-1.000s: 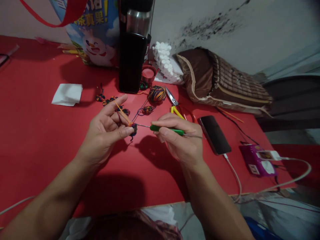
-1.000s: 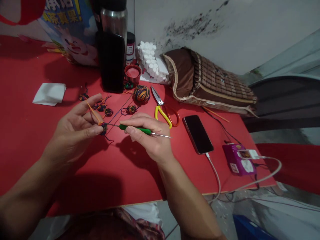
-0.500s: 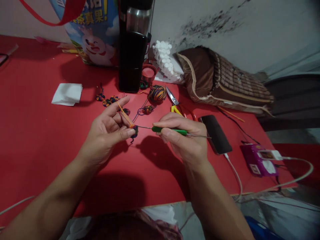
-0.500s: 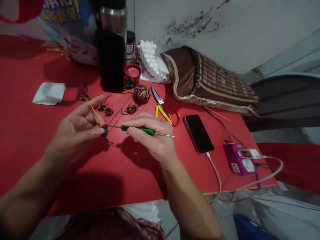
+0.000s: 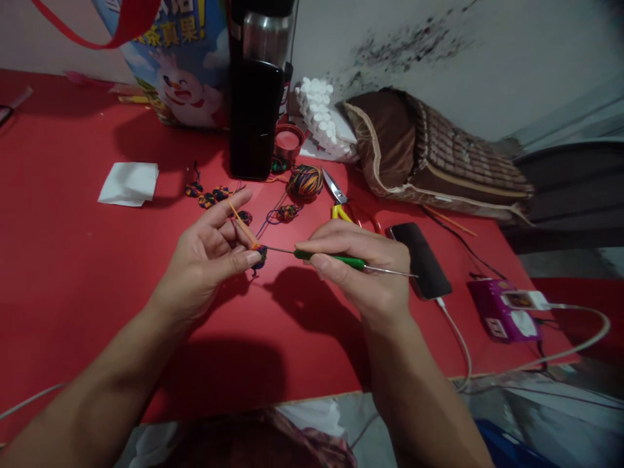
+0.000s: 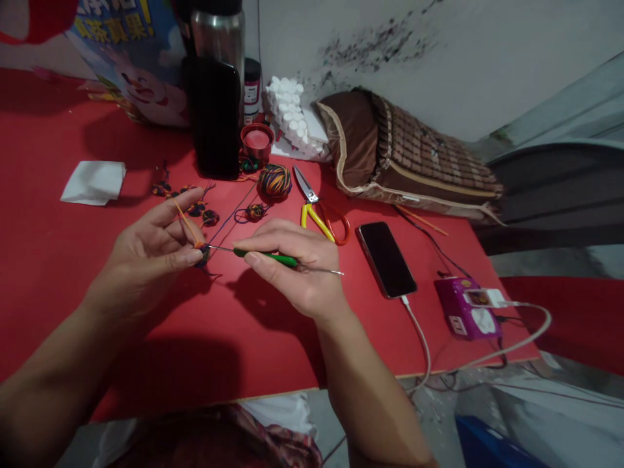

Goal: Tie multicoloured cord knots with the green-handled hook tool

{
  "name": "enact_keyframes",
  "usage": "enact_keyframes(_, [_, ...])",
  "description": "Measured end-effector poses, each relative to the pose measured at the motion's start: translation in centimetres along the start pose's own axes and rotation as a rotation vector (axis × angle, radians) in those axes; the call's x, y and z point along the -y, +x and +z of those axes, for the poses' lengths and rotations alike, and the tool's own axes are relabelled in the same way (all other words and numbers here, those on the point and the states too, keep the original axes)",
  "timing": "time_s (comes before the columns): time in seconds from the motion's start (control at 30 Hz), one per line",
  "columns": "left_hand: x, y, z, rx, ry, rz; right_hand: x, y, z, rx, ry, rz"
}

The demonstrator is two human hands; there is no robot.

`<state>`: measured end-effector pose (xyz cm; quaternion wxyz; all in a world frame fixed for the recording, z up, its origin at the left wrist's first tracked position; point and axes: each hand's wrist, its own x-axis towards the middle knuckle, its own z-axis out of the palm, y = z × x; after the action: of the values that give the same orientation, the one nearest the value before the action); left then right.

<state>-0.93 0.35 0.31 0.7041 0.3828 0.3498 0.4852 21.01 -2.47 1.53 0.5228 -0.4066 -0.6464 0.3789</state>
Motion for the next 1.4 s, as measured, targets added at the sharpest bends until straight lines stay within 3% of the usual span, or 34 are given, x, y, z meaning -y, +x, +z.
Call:
enact_keyframes(0.43, [-0.2,-0.4,-0.4,0.157,0.023,-0.064,-1.0,0.5,-1.0,0.046,0.211,0.096])
enact_keyframes(0.7, [-0.3,-0.5,-0.2,0.176,0.009,-0.021,-1.3,0.5,-0.1,0.032,0.406,0.240])
enact_keyframes(0.93, [0.2,-0.9,0.7,-0.016,0.026,0.061,-1.6,0.1,2.8,-0.078,0.696,0.374])
enact_keyframes(1.1, [0.6,-0.9,1.3,-0.117,0.094,0.121,-1.7,-0.3,4.3,-0.184,0.736,0.430])
enact_keyframes(1.4, [0.9,-0.7,0.9,-0.117,0.116,0.153,-2.2,-0.2,4.5,-0.169,0.731,0.408])
